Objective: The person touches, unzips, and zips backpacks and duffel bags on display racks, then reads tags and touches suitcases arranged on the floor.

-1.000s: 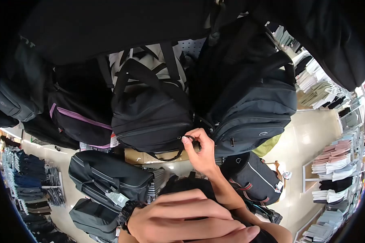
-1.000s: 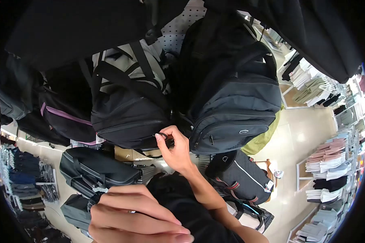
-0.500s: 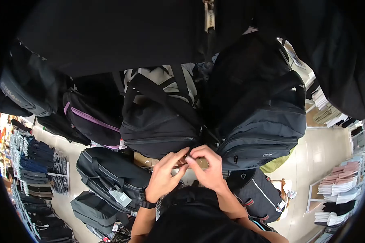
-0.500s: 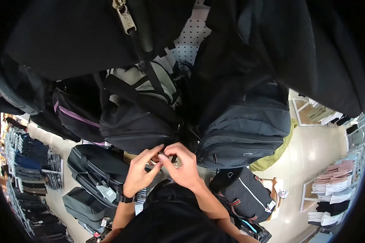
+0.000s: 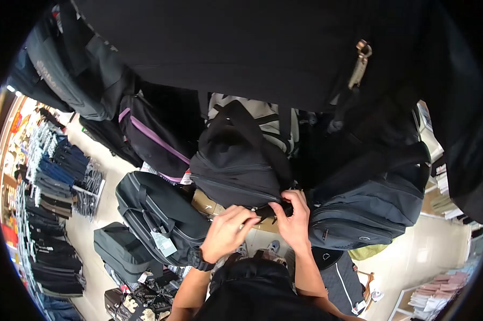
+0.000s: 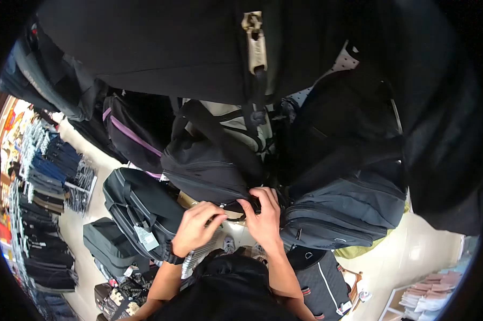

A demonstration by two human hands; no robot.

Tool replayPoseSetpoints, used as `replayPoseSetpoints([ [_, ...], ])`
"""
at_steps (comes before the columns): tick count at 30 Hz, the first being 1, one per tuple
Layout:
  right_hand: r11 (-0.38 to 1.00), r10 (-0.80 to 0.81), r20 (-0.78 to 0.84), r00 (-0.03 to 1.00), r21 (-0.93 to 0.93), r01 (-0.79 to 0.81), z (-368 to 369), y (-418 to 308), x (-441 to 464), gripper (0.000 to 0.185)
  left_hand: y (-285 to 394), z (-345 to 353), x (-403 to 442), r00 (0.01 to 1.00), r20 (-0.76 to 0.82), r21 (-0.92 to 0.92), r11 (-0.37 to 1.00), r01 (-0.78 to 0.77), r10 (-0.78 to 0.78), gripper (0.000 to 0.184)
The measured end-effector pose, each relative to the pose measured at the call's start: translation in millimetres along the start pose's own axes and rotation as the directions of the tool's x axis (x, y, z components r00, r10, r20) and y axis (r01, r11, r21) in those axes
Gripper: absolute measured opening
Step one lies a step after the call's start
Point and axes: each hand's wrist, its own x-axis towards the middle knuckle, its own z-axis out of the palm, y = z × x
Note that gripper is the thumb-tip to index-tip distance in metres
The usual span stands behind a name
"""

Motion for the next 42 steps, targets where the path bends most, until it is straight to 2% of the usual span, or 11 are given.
replayPoseSetpoints([
  [3, 0.999, 0.022, -0.050, 0.999, 0.032, -0.021, -2, 0, 7, 0.028, -18, -33, -8, 0.987, -0.150, 0.214, 0.977, -0.018, 0.051, 0.007],
  [6, 0.998, 0.051, -0.058, 0.997, 0.030, -0.049, -6, 7, 11, 0.027, -42, -74, -21, 0.968, -0.245, 0.422, 0.894, 0.153, -0.050, 0.008],
  [13, 0.997, 0.082, -0.040, 0.996, 0.015, -0.081, -6, 3, 4, 0.027, -48, -62, -28, 0.955, -0.275, 0.320, 0.927, 0.197, -0.108, 0.010],
  [16, 0.989, 0.144, -0.050, 0.988, 0.030, -0.143, -5, 3, -3, 0.028, -43, -49, -25, 0.915, -0.360, 0.148, 0.958, 0.246, -0.180, 0.010],
  [27, 0.989, 0.139, -0.098, 0.985, -0.040, -0.143, 2, -19, 1, 0.028, -22, -48, -32, 0.938, -0.322, 0.109, 0.979, 0.170, -0.127, 0.016],
  [29, 0.958, -0.185, -0.309, 0.933, -0.267, 0.101, 7, -30, -1, 0.030, -22, -51, -36, 0.939, -0.327, 0.096, 0.985, 0.144, -0.105, 0.020],
  [30, 0.956, -0.224, -0.317, 0.922, -0.257, 0.144, 11, -36, -5, 0.034, -22, -52, -38, 0.941, -0.319, 0.080, 0.987, 0.142, -0.110, 0.021],
  [33, 0.964, -0.263, -0.140, 0.954, -0.063, 0.257, 28, -49, -16, 0.033, -18, -51, -43, 0.938, -0.332, 0.051, 0.991, 0.125, -0.101, 0.025],
  [35, 0.979, -0.195, -0.021, 0.981, 0.057, 0.196, 51, -59, -23, 0.035, -11, -53, -45, 0.936, -0.343, 0.055, 0.992, 0.110, -0.085, 0.024],
  [39, 0.966, -0.252, 0.263, 0.931, 0.125, 0.226, 73, -78, -20, 0.053, -4, -59, -47, 0.966, -0.244, 0.181, 0.983, -0.038, 0.083, 0.023],
  [42, 0.937, -0.348, 0.308, 0.885, 0.132, 0.322, 82, -78, -15, 0.047, -7, -65, -52, 0.970, -0.227, 0.200, 0.979, -0.045, 0.091, 0.026],
])
